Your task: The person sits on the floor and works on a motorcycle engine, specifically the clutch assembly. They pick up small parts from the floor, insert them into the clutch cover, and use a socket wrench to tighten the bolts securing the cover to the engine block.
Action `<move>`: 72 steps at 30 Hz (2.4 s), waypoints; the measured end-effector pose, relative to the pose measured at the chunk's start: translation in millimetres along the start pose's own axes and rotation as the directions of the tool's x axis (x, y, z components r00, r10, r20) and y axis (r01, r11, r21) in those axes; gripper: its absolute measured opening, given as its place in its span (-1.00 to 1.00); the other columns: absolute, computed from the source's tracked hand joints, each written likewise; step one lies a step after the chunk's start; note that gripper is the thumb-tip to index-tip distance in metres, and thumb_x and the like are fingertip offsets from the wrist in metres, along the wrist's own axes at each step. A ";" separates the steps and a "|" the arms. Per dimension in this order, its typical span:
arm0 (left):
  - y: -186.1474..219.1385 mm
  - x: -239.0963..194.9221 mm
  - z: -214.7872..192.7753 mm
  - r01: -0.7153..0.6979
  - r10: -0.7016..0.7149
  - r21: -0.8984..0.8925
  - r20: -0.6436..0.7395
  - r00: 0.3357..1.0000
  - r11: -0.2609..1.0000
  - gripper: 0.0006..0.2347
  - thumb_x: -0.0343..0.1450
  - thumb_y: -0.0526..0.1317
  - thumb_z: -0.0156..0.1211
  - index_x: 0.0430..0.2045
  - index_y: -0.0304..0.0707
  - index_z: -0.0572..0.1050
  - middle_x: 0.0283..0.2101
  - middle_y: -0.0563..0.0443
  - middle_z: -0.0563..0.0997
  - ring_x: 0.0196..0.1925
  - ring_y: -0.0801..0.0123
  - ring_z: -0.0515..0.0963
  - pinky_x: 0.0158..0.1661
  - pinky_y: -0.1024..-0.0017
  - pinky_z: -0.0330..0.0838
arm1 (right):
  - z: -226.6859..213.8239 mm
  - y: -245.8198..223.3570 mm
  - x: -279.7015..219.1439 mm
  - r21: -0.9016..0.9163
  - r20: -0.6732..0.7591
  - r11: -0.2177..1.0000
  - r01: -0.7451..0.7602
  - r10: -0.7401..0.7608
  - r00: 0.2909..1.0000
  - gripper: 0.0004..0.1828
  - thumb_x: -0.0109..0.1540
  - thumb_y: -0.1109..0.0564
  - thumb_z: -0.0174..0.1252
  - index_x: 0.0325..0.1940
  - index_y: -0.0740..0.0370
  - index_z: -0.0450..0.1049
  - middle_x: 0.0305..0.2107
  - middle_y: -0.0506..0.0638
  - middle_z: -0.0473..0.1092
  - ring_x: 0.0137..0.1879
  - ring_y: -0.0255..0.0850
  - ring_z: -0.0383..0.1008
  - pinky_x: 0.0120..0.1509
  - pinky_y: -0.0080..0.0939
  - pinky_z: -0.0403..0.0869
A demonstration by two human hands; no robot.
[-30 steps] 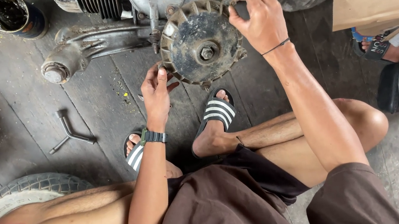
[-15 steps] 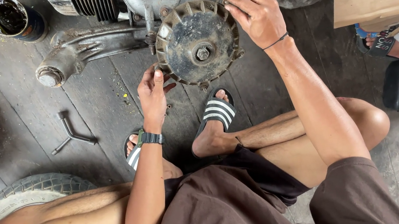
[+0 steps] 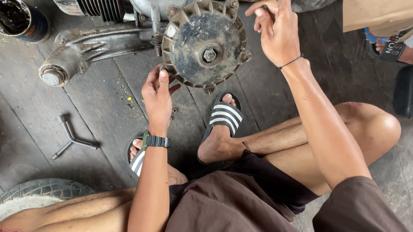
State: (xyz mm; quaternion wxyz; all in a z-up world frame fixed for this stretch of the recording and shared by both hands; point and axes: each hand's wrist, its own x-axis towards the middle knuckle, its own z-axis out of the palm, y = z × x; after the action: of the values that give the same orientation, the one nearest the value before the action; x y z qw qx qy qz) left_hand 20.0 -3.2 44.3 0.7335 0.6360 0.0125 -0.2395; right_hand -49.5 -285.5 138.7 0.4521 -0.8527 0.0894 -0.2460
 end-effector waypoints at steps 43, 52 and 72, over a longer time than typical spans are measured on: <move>-4.3 3.2 -1.2 0.033 -0.033 -0.041 0.001 0.999 0.999 -0.56 0.46 -0.04 0.16 0.11 -0.41 0.45 -0.13 -0.15 0.66 -0.19 0.39 0.65 -0.19 0.46 0.67 | 19.0 -1.3 20.0 -0.180 0.016 0.977 0.118 -0.117 0.993 -0.87 0.32 0.34 0.32 -0.05 0.42 0.60 -0.30 0.06 0.49 -0.30 -0.19 0.40 -0.15 -0.23 0.43; 0.4 1.1 0.2 0.039 -0.039 -0.025 0.001 0.999 0.999 -0.56 0.47 -0.04 0.14 0.12 -0.43 0.45 -0.19 -0.08 0.64 -0.22 0.41 0.64 -0.20 0.47 0.67 | 22.4 5.3 16.4 -0.211 -0.031 0.965 0.157 -0.167 0.985 -0.83 0.31 0.30 0.39 -0.05 0.43 0.62 -0.30 0.04 0.44 -0.29 -0.20 0.37 -0.19 -0.23 0.42; 0.4 -0.2 -0.5 0.042 -0.042 -0.037 -0.003 0.999 0.998 -0.57 0.46 -0.04 0.15 0.10 -0.42 0.46 -0.17 -0.09 0.65 -0.21 0.41 0.65 -0.19 0.46 0.66 | 27.3 23.4 18.9 -0.219 -0.076 0.959 0.179 -0.200 0.977 -0.63 0.26 0.16 0.50 -0.09 0.36 0.43 -0.37 0.01 0.30 -0.31 -0.22 0.31 -0.19 -0.23 0.42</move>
State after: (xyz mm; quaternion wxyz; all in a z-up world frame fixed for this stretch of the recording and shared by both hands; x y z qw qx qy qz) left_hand 20.2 -2.7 44.7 0.7399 0.6224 0.0316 -0.2532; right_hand -17.9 -286.2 113.2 0.3287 -0.8873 0.0547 -0.3188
